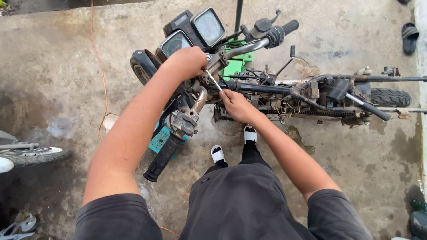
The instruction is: The person works on a motorcycle's handlebar area, using a wrench to tighten bolts on the handlebar clamp and a green plastic component. They repeatedly move between the motorcycle and a nearby table to retrieve and place tools and parts.
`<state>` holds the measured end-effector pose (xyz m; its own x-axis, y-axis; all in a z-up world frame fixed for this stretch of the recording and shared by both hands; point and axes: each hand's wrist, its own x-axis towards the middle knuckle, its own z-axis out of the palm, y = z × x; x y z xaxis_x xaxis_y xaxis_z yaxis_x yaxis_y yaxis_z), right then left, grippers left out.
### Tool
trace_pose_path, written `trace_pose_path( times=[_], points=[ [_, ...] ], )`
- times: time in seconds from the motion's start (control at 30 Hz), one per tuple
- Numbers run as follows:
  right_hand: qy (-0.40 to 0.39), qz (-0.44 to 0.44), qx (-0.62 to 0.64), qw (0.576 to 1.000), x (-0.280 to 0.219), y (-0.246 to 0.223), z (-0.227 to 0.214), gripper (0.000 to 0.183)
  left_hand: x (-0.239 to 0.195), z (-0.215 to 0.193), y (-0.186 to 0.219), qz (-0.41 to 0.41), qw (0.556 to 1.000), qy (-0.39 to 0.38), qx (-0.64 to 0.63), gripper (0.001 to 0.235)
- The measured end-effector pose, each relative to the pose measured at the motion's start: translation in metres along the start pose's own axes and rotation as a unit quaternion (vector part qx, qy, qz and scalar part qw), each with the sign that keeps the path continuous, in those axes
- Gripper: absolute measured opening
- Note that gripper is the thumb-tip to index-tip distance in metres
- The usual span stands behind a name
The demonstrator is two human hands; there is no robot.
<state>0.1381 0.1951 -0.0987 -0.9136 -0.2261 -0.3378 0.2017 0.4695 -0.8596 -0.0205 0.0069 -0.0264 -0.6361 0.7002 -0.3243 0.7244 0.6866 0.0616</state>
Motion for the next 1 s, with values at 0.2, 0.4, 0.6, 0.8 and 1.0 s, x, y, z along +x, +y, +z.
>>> trace_pose_path(
  times=[0.2,0.4,0.6,0.8,1.0],
  points=[
    [-0.020,-0.044,0.013,0.999,0.005,0.008,-0.001,0.039,0.010,0.014,-0.006,0.002,1.000,-0.021,0.014,0.010],
    [-0.056,-0.264,-0.253,0.929,0.071,0.028,-0.081,0.023,-0.007,-0.014,0.007,-0.008,0.999,-0.008,-0.031,0.014],
    [0.036,-0.398,-0.309,0.863,0.116,0.044,-0.094,0.016,-0.015,-0.017,0.014,-0.023,0.998,0.000,-0.051,0.017],
    [0.068,-0.356,-0.225,0.904,0.082,0.026,-0.088,0.019,-0.022,-0.014,0.016,-0.025,0.998,0.036,-0.045,0.011],
    [0.135,-0.324,-0.084,0.932,0.075,0.021,-0.078,0.009,-0.032,-0.010,0.016,-0.029,0.992,0.077,-0.100,0.011]
  ],
)
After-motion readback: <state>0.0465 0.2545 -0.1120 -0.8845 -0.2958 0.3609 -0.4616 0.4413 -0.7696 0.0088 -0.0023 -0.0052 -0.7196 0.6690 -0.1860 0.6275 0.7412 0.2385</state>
